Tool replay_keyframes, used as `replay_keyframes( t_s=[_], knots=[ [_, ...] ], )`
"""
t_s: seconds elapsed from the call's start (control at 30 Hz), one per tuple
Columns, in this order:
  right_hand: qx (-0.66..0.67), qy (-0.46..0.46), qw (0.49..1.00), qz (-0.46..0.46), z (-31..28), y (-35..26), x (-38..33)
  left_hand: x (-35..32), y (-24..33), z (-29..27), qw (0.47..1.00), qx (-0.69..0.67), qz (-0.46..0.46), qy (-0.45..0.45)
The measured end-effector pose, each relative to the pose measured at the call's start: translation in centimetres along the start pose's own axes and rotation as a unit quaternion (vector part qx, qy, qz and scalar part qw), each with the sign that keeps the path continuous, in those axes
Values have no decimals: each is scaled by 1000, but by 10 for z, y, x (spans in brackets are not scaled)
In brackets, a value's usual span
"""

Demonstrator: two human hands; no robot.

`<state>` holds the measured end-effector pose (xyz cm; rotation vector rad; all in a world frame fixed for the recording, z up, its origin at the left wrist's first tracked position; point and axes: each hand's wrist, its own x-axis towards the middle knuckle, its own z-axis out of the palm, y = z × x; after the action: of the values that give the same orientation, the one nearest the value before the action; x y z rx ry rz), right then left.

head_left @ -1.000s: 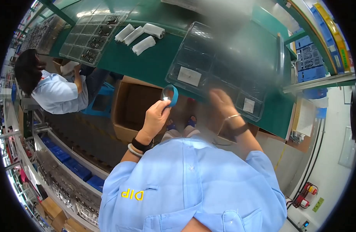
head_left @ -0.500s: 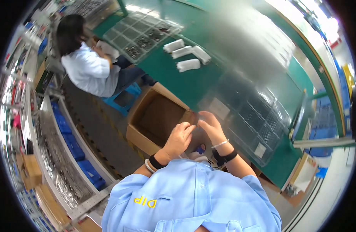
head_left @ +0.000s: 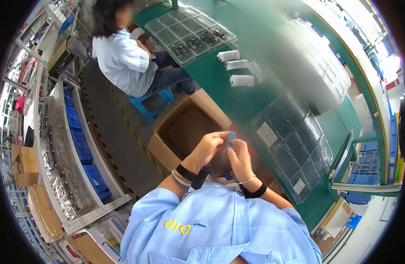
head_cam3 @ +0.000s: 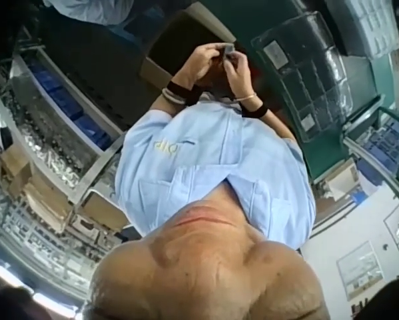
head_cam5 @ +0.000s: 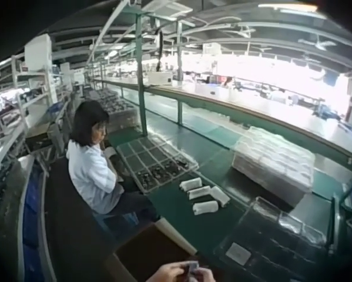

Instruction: The person removes a plastic tray from a stack, places circuit boards into the tray compartments, and wraps them in foam sheets. They then place the wrapped boards into a cardboard box, insert a cardboard divider, and repeat the process of wrapping and packing more boards.

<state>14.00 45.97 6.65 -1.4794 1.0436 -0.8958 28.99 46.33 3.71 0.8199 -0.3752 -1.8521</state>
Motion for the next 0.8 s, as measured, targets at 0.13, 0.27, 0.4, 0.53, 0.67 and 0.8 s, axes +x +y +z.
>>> replay_keyframes(
  t_s=[0.13,0.27,0.4,0.53,0.67,0.8],
  knots=[
    [71,5,996,48,-3,5,4,-8,8,7,998,-44,30,-42],
    [43,7,995,93,-2,2,-1,-18,0,16,997,-45,-5,-63],
    [55,10,995,88,3,7,-9,-13,-13,3,979,-116,-35,-164],
    [145,47,967,205,-4,-10,-11,-7,-22,-8,996,-49,15,-79],
    [163,-59,937,304,-17,-11,-12,-2,-27,-12,887,412,201,-55],
    [163,-72,952,251,-19,-12,-25,8,-42,-14,787,565,237,-72]
  ],
)
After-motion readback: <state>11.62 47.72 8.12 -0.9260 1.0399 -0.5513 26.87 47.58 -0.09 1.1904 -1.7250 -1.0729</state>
